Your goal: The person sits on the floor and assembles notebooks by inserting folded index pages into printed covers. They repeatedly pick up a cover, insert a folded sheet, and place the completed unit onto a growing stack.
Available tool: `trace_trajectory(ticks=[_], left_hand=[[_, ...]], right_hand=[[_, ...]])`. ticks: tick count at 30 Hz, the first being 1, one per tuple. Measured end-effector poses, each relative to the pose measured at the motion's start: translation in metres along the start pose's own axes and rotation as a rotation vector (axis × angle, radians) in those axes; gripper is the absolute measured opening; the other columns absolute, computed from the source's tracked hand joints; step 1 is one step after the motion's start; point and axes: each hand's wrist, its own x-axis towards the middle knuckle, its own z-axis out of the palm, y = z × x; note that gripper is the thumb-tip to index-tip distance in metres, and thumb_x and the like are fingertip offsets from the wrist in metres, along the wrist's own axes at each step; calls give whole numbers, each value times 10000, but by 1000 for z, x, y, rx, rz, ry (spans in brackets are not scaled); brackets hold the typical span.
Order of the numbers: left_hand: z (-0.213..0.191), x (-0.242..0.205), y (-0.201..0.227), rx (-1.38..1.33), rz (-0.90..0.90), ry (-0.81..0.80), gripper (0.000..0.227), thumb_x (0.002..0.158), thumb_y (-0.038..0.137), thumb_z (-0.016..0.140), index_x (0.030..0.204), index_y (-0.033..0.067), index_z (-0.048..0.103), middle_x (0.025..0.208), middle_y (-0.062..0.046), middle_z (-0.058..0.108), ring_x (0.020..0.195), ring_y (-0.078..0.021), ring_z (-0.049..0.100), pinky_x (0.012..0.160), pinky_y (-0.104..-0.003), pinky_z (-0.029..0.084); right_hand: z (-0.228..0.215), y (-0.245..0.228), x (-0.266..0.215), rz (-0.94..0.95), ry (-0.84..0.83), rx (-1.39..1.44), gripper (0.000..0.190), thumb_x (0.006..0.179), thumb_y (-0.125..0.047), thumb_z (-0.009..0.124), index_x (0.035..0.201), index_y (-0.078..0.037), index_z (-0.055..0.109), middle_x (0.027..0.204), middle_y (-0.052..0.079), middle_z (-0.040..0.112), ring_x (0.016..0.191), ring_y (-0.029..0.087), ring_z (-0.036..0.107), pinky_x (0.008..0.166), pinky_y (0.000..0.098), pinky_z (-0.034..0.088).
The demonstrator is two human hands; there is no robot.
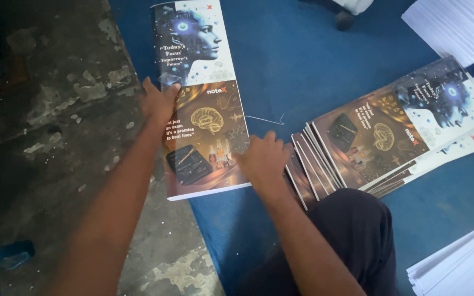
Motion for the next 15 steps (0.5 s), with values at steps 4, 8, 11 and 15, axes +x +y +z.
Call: trace_trajectory(ticks=[4,8,11,15], left_hand=[[-1,-10,-1,28,138,56,884,919,452,769,1554,57,298,1453,-338,428,1299,-506,490,1076,-517,422],[-5,-26,4,86,318,150,668,929,318,732,1504,124,454,1467,-246,452,1319,-438,500,1073,-508,455],[-10,-56,8,223,499,140,428,970,288,702,1366,173,585,1484,-173,476,1369,-384,471,1126,-488,465],[-34,-134,6,334,580,-56,565,975,396,664,1467,153,526,1587,-215,345,1501,-429,282,1089,-633,383]], right_hand=[[13,11,-3,-163,38,266,622,836,-324,735,1415,-161,575,1329,269,498,1065,455,622,889,532,513],[41,14,-14,-209,49,249,425,974,-323,610,1386,-218,595,1423,212,513,1082,421,665,938,512,541],[49,19,-15,-255,96,263,443,994,-341,592,1418,-215,565,1486,233,473,1098,446,656,942,512,542],[41,29,-15,-300,-50,266,724,878,-441,684,1513,-184,449,1582,294,322,1201,504,585,964,533,524]])
